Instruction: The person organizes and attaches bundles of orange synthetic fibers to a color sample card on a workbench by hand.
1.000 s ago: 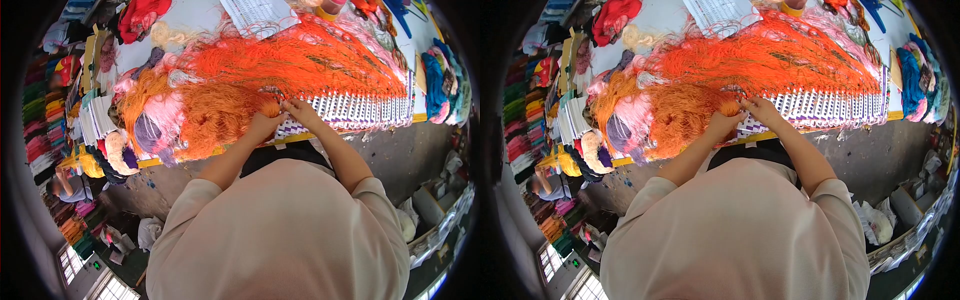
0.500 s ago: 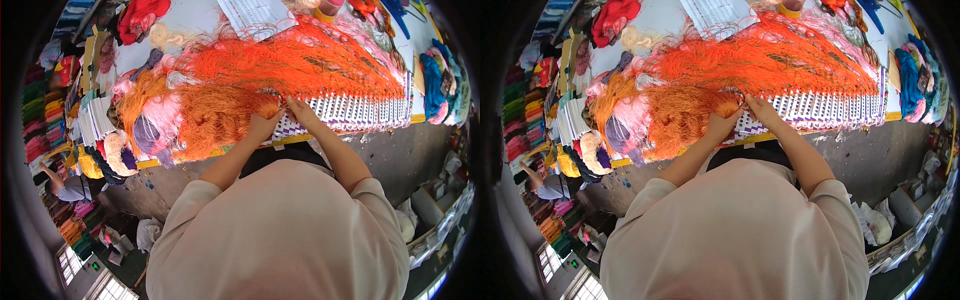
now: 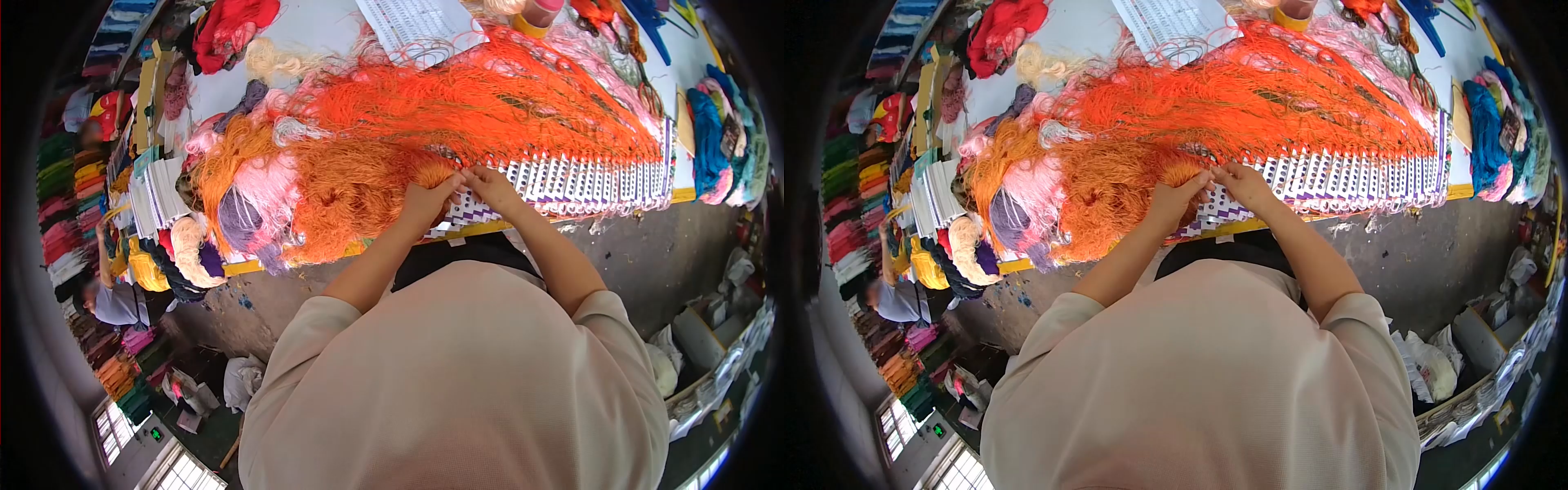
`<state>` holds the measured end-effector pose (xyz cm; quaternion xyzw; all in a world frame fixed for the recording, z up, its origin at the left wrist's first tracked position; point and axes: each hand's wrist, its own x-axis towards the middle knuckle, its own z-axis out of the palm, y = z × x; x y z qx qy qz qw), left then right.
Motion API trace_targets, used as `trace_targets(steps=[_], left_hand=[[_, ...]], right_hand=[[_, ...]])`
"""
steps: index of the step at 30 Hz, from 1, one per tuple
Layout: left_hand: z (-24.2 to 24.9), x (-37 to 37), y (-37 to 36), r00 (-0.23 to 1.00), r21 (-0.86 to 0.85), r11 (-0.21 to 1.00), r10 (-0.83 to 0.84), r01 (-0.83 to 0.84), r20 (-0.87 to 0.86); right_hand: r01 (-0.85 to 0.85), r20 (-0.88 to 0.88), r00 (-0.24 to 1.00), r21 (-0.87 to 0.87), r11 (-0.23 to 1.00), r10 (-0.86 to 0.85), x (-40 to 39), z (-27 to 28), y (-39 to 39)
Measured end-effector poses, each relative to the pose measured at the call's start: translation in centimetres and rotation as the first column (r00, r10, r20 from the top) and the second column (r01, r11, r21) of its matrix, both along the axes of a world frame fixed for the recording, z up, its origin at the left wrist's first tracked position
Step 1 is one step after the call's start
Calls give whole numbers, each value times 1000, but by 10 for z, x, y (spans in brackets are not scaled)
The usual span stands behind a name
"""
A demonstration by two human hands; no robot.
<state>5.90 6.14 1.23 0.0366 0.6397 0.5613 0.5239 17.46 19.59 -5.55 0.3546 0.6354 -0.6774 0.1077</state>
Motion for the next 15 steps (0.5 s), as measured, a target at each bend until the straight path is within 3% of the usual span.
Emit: trace_targets(steps=[15], left_hand=[[-5, -5, -6, 996, 126, 992, -6, -5, 89]], right_hand=[[-64, 51, 997, 99, 993, 59, 1, 2, -3]])
